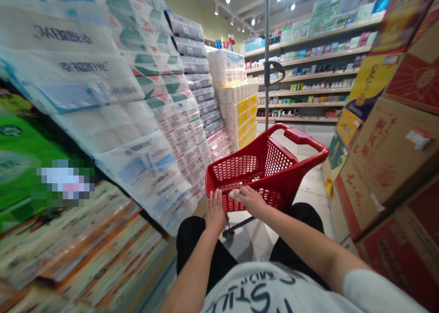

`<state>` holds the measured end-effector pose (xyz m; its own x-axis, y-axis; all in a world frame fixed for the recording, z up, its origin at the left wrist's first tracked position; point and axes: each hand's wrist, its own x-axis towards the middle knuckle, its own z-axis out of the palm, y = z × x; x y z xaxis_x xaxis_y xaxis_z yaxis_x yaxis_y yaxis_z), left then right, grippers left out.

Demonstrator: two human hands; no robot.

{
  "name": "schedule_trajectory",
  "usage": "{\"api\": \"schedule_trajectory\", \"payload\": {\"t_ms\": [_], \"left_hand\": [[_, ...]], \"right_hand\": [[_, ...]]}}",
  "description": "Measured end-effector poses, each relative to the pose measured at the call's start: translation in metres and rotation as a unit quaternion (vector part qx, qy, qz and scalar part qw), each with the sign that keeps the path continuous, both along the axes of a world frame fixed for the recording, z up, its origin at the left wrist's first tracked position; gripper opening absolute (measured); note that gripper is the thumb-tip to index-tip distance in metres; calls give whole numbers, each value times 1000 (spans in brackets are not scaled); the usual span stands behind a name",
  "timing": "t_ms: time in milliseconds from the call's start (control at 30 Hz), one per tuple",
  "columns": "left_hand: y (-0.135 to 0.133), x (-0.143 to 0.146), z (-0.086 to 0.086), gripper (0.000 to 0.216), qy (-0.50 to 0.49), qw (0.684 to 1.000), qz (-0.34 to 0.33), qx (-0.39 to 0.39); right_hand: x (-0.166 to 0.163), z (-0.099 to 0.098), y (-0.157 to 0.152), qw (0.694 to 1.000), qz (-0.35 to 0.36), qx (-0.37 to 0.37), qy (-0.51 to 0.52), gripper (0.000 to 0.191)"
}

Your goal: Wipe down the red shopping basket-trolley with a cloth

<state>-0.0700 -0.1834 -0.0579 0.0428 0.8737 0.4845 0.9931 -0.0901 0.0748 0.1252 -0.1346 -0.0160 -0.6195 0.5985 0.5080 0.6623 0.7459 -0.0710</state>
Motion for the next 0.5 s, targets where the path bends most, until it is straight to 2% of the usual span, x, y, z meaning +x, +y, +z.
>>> {"api": "schedule_trajectory", "payload": {"t_ms": [100,233,367,500], "left_hand": [[-2,0,2,71,1,1000,5,-13],[-2,1,3,72,2,1000,11,-21],[-3,1,3,77,5,1000,7,-10],[-3,2,2,78,-2,1000,5,0]], "right_hand": [[-5,3,0,999,-19,14,27,45],[-6,7,2,1000,13,-7,-14,42],[4,10,4,998,-38,11,50,45],[20,11,5,999,-31,-5,27,44]]}}
